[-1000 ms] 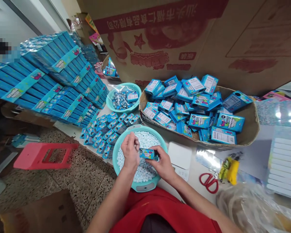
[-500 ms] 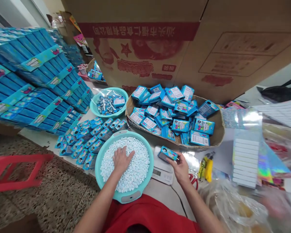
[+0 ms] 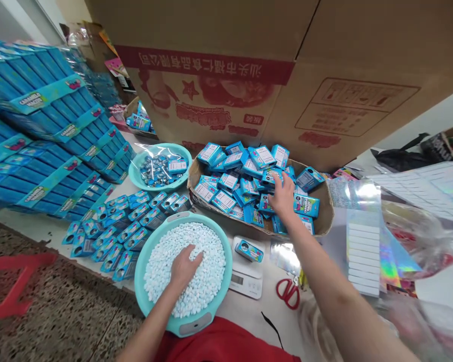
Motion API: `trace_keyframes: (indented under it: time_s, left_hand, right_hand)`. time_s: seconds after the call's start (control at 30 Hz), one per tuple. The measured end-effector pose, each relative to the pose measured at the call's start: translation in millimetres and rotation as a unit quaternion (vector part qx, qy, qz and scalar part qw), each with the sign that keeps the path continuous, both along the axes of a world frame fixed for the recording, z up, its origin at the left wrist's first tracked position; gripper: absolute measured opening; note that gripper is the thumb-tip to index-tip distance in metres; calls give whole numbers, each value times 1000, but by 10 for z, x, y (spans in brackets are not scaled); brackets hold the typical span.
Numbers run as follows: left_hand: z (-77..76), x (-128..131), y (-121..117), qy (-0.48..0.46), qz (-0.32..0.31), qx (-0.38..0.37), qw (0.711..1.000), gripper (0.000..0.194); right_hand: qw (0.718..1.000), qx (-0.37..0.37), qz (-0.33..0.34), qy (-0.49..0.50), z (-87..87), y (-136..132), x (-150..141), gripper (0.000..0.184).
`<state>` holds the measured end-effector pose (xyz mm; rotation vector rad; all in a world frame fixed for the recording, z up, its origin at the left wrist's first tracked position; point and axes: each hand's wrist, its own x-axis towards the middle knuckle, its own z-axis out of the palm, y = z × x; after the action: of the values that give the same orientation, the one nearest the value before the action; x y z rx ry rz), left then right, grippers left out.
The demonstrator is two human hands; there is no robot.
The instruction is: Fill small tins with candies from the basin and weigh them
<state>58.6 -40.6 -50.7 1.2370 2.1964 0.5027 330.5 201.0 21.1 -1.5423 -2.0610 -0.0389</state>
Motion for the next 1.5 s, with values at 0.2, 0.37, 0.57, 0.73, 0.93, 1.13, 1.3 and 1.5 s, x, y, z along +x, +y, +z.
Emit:
trace_keyframes:
  time_s: [0.2,0.37,0.57,0.73,0.93,1.13,1.3,1.5]
  left_hand:
    - [90,-101,17,-342,211,56,914,28]
    - [323,-198,-49,-528,272,81,801,36]
    - [402,-208,-2,-615,301,89,723,40]
    - [439,-86,123,-625,347,37,698,28]
    - [995,54,81,-633,308,204,680,30]
    - [1138,186,115,-519,298,338,726,26]
    - [1101,173,95,-481,315,359,735,24]
    - [1094,186,87,-492,305,338,742,32]
  right_hand:
    - [992,-43,70,-99,-79,489,190,51]
    - [999,8,-4,41,245,117,351,33]
    - [945,-26,-22,325,665,-868,-13,43]
    - [879,-257,112,385,482,-1667,-546,39]
    - [909,-244,223,255,97,-2106,-997,28]
    - [908,-229,281,210,45,-2167,-1262,25]
    - [913,-222,286,187,79,-2160,-1276,27]
    - [912,-221,294,179,114,-2122,-1270,24]
